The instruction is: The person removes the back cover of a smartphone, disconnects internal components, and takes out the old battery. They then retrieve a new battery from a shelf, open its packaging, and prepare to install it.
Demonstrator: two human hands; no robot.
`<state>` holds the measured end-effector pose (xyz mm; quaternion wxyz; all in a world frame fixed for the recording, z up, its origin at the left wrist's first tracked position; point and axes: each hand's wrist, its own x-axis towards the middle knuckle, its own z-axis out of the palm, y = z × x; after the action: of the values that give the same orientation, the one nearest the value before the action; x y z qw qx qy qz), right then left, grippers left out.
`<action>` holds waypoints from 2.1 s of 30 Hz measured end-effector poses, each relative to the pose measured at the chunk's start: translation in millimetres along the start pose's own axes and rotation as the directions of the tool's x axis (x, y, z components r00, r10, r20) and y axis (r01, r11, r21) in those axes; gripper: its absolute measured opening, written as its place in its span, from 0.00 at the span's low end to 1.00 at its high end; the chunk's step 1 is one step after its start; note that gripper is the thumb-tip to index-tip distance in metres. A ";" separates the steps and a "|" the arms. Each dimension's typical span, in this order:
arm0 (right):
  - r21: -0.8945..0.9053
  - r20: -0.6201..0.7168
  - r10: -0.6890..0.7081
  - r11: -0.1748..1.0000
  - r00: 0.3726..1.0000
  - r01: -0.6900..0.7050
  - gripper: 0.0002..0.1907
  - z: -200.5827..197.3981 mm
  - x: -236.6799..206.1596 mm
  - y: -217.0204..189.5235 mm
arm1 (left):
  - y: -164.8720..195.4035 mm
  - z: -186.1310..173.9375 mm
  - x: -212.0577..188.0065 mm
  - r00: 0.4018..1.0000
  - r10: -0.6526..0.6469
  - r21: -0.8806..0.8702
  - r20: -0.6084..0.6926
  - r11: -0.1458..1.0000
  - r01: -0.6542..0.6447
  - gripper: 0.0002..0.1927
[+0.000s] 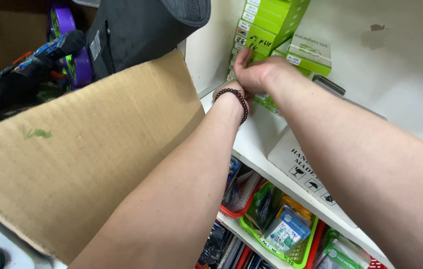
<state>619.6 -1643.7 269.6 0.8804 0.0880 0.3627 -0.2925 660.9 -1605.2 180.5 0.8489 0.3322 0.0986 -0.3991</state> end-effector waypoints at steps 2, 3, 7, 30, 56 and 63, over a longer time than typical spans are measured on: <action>0.024 0.013 0.036 0.999 0.999 -0.036 0.21 -0.8 -1.6 0.4 | 0.6 1.2 3.0 0.999 -0.022 0.041 0.028 0.999 0.020 0.04; 0.035 0.014 0.056 0.998 0.998 -0.056 0.21 -4.2 -2.7 0.6 | 1.2 2.0 3.4 0.999 -0.030 0.066 0.040 0.997 0.027 0.04; -0.038 0.084 0.040 0.999 0.996 -0.037 0.20 3.1 -9.4 8.6 | 6.8 3.2 3.3 0.988 -0.106 0.196 0.112 0.977 0.083 0.06; 0.036 0.233 0.496 0.855 0.836 -0.517 0.18 12.0 -9.5 -26.6 | 16.2 7.0 -9.2 0.990 -0.138 0.297 0.007 0.946 0.130 0.14; 0.043 0.329 0.433 0.881 0.839 -0.472 0.23 40.0 -10.5 -24.3 | 17.6 19.3 -27.0 0.909 0.368 0.510 -0.197 0.830 -0.226 0.18; -0.157 0.170 0.303 0.948 0.938 -0.277 0.21 18.8 -11.2 -6.5 | 1.3 -23.9 -121.9 0.756 0.635 0.711 -0.156 0.604 -0.360 0.18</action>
<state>620.6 -1650.8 291.3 0.9487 0.0539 0.2774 -0.1420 583.5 -1514.6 215.7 0.7213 0.6883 0.0258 -0.0729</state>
